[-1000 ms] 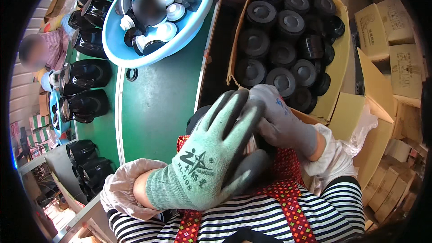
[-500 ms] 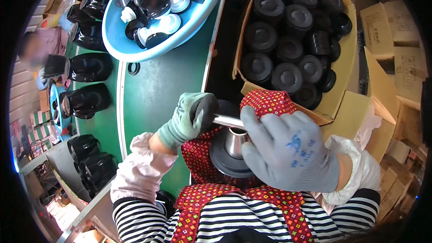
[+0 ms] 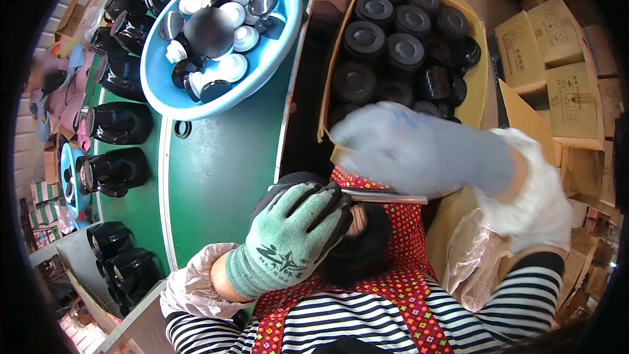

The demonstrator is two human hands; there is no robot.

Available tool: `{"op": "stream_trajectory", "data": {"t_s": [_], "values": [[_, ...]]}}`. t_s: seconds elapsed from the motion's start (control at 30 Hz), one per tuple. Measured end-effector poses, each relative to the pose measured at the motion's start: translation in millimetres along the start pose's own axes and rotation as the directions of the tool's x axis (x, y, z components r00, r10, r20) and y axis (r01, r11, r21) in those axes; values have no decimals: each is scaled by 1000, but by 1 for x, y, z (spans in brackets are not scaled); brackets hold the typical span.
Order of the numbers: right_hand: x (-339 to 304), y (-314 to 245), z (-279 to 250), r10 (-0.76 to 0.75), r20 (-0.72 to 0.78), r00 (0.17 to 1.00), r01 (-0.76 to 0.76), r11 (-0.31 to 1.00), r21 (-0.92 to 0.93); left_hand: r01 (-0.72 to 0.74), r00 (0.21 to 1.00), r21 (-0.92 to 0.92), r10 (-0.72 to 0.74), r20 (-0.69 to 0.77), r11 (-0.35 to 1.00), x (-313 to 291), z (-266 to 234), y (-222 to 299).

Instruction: The person assembles black kettles by inserting a metal strainer into the opening and then screwing on a lid. The person handles each kettle one at a time, places the finished units on the table, and repeats the process.

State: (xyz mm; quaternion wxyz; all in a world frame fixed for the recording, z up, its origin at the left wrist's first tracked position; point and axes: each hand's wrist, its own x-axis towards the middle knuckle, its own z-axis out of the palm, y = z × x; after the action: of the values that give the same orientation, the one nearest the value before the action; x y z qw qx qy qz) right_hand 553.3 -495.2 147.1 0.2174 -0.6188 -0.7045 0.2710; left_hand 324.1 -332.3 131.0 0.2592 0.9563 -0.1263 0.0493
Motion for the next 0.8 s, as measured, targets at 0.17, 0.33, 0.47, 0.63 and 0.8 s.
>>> {"op": "stream_trajectory", "data": {"t_s": [0.17,0.33,0.47,0.63,0.8], "values": [[78,37,110,-125,-204,971,223,170,960,-80,992,26,77,104,996,3,0,-1],[100,52,145,-348,-294,890,338,73,938,-162,983,134,171,-60,978,17,-11,14],[107,57,145,-508,-367,780,532,228,815,-196,976,-32,198,90,980,73,17,33],[101,57,157,-483,-673,560,798,97,595,-86,938,-173,138,319,981,82,61,35],[79,55,136,-362,-657,662,743,432,511,-149,945,-423,255,205,894,77,48,24]]}}
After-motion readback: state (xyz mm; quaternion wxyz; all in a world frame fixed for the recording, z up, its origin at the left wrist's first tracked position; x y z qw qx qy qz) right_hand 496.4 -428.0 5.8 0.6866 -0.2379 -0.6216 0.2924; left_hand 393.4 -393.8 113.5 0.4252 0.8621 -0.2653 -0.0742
